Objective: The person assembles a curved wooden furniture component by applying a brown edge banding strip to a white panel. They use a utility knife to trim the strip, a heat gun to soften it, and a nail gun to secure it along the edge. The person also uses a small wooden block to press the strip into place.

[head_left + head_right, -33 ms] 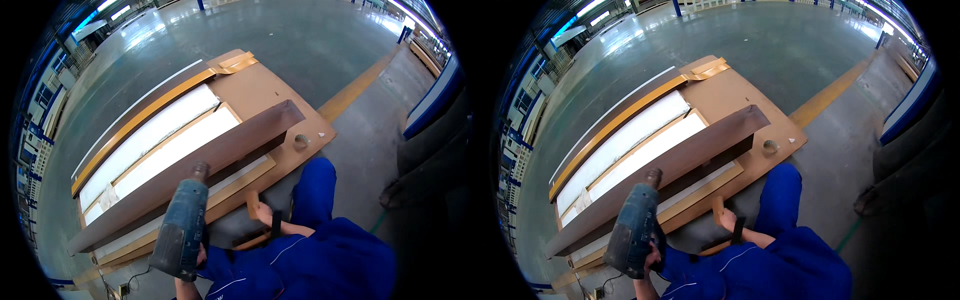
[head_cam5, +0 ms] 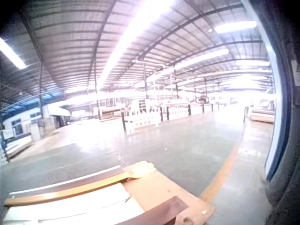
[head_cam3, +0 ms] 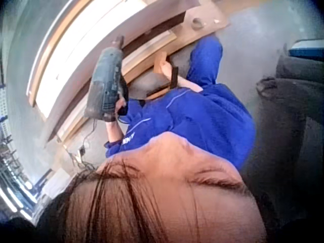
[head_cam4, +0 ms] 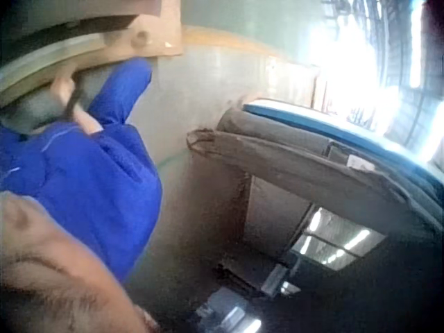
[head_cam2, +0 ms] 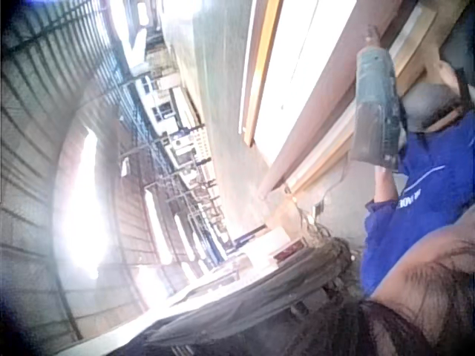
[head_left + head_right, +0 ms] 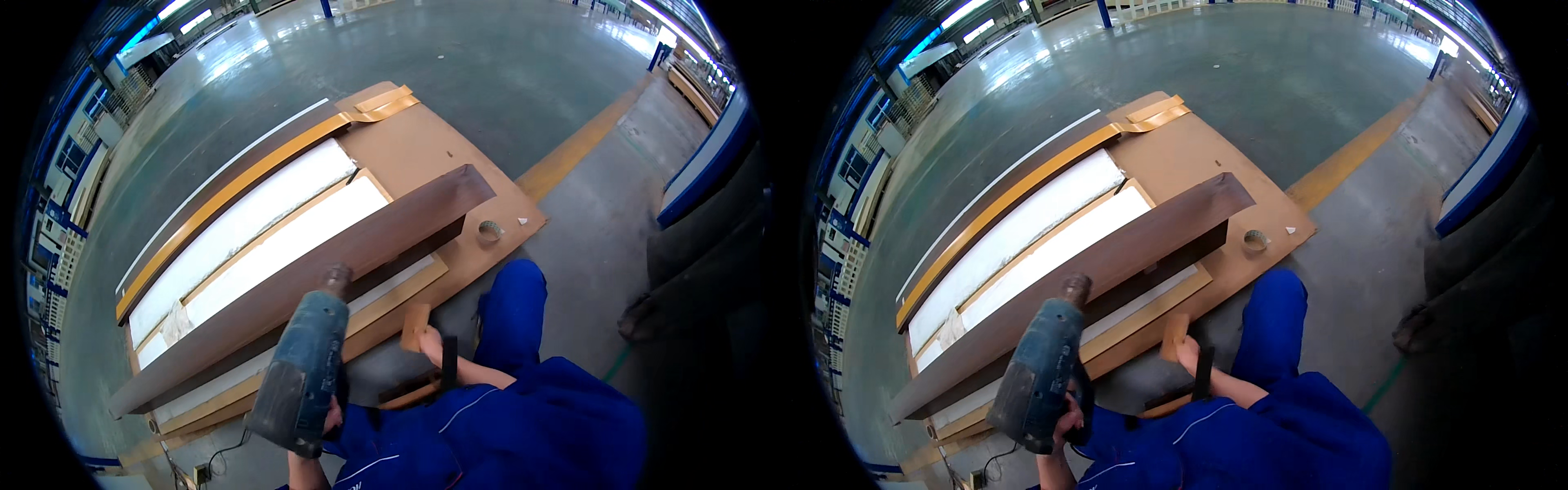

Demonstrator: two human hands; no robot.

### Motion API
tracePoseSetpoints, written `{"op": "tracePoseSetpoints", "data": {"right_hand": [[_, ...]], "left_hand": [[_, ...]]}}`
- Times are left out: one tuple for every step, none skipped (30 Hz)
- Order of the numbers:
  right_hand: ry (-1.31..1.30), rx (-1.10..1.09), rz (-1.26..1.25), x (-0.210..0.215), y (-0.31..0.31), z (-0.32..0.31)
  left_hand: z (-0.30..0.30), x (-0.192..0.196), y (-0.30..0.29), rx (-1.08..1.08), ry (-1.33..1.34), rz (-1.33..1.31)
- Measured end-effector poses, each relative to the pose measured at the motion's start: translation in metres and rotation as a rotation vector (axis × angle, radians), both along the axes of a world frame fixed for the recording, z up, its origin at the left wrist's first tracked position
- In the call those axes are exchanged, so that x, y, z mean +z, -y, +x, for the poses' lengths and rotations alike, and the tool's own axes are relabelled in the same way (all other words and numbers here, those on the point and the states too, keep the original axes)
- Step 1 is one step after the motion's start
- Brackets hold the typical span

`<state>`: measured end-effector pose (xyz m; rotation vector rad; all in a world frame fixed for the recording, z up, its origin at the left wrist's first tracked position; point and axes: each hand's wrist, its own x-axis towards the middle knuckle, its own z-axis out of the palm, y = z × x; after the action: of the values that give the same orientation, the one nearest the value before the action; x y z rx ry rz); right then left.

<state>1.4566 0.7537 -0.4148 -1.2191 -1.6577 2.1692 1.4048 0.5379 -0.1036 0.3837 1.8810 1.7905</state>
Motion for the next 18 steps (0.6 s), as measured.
{"op": "tracePoseSetpoints", "data": {"right_hand": [[-0.036, -0.105, -0.248, 0.012, -0.004, 0.000], [-0.075, -0.203, -0.496, 0.033, -0.017, -0.007], [-0.149, -0.250, -0.423, 0.028, -0.032, -0.008], [-0.361, -0.203, -0.335, 0.043, -0.051, -0.004], [-0.439, -0.356, -0.506, 0.020, -0.075, 0.001], [-0.253, -0.317, -0.218, 0.046, -0.086, 0.003], [-0.311, -0.297, -0.259, 0.068, -0.105, 0.014], [-0.161, -0.329, -0.291, 0.104, -0.121, 0.025], [-0.254, -0.371, -0.310, 0.117, -0.138, 0.036], [-0.323, -0.324, -0.341, 0.140, -0.154, 0.044], [-0.381, -0.288, -0.323, 0.150, -0.172, 0.048], [-0.438, -0.251, -0.306, 0.160, -0.186, 0.050], [-0.482, -0.238, -0.301, 0.168, -0.195, 0.048], [-0.528, -0.228, -0.288, 0.180, -0.208, 0.049], [-0.564, -0.217, -0.337, 0.197, -0.215, 0.048], [-0.593, -0.177, -0.367, 0.203, -0.222, 0.047], [-0.627, -0.132, -0.392, 0.209, -0.232, 0.043], [-0.659, -0.086, -0.417, 0.214, -0.241, 0.042]], "left_hand": [[0.006, 0.007, -0.009, -0.030, 0.026, 0.067], [0.007, 0.010, -0.016, -0.057, 0.046, 0.137], [0.004, 0.000, -0.017, -0.068, 0.199, 0.179], [0.000, -0.003, -0.029, -0.155, 0.025, 0.148], [-0.001, 0.004, -0.044, -0.161, 0.015, 0.115], [-0.003, 0.007, -0.056, -0.142, 0.006, 0.086], [-0.008, 0.011, -0.069, -0.175, 0.091, 0.078], [-0.014, 0.001, -0.077, -0.192, 0.169, 0.047], [-0.015, -0.002, -0.089, -0.201, 0.152, 0.046], [-0.016, -0.003, -0.101, -0.200, 0.130, 0.042], [-0.016, -0.002, -0.114, -0.216, 0.175, 0.086], [-0.016, 0.000, -0.128, -0.231, 0.221, 0.129], [-0.014, 0.007, -0.140, -0.219, 0.161, 0.073], [-0.014, 0.008, -0.153, -0.206, 0.164, 0.106], [-0.014, 0.006, -0.162, -0.186, 0.172, 0.138], [-0.012, 0.005, -0.169, -0.165, 0.179, 0.170], [-0.014, 0.004, -0.176, -0.164, 0.201, 0.195], [-0.014, 0.001, -0.182, -0.174, 0.191, 0.206]]}}
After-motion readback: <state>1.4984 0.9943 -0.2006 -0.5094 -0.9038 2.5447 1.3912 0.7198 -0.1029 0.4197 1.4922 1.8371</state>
